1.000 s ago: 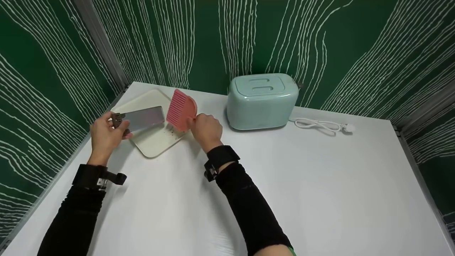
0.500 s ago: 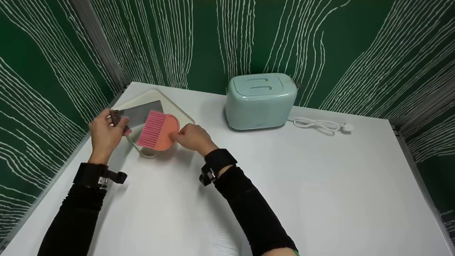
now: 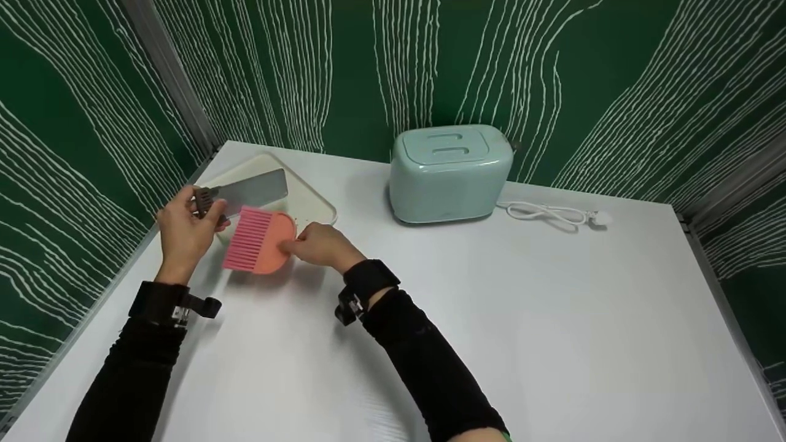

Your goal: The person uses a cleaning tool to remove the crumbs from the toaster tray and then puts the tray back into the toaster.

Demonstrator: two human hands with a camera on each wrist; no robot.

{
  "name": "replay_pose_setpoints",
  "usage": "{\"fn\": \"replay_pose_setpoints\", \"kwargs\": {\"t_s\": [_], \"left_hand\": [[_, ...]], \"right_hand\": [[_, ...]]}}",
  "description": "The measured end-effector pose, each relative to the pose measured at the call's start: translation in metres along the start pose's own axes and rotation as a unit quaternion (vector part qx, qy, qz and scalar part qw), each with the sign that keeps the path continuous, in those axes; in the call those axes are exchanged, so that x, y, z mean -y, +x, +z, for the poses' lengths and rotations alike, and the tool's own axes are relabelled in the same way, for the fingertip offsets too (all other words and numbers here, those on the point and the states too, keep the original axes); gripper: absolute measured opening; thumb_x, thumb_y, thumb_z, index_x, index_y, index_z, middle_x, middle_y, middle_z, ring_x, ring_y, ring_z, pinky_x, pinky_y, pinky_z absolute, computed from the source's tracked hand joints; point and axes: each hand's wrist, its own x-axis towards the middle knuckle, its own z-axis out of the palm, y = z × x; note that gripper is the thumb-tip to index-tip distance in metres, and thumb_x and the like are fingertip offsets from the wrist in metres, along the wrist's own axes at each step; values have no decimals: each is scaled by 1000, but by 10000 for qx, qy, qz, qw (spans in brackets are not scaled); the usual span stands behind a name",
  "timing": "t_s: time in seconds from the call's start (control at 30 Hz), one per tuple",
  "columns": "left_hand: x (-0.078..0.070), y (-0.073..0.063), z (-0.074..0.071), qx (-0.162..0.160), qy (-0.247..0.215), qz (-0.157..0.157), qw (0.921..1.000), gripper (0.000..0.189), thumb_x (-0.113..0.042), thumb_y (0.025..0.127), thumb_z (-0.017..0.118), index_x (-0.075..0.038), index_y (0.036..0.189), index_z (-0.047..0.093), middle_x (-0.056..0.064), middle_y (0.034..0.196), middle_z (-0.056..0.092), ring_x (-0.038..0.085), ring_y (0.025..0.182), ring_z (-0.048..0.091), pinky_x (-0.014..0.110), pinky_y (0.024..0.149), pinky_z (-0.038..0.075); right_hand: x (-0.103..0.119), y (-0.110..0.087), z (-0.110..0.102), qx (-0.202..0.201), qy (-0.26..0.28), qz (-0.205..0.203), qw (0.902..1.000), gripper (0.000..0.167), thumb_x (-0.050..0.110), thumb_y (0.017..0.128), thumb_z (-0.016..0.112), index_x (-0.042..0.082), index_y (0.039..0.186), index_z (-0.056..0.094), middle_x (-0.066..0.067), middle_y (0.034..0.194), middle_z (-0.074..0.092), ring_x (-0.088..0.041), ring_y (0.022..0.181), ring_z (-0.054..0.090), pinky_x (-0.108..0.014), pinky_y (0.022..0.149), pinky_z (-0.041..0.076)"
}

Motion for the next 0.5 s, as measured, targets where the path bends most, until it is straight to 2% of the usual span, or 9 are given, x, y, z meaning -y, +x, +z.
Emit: {"fn": "replay_pose_setpoints", "kwargs": {"t_s": [0.17, 0.4, 0.5], "left_hand": [[0, 1, 0, -85, 92, 176, 9998, 18, -15, 102, 75, -2, 111, 67, 14, 89, 82, 25, 70, 81, 6, 57, 44], [-1, 1, -1, -111, 151, 169, 9997, 19, -16, 101, 77, -3, 111, 67, 15, 93, 82, 25, 73, 82, 15, 59, 50], [-1, 0, -2, -108, 174, 237, 9995, 20, -17, 101, 77, -3, 111, 67, 16, 93, 82, 25, 74, 82, 16, 59, 50]], "right_hand": [[-2, 0, 0, -12, 188, 203, 9996, 53, 48, 100, 66, 24, 56, 48, 10, 57, 39, -8, 58, 32, -27, 58, 23], [-7, 3, -2, -3, 405, 392, 9984, 46, 50, 101, 66, 20, 66, 56, 9, 61, 41, -9, 60, 36, -28, 58, 25], [-9, 3, -3, -7, 482, 460, 9978, 44, 48, 101, 65, 18, 71, 60, 9, 61, 42, -8, 59, 36, -28, 57, 25]]}}
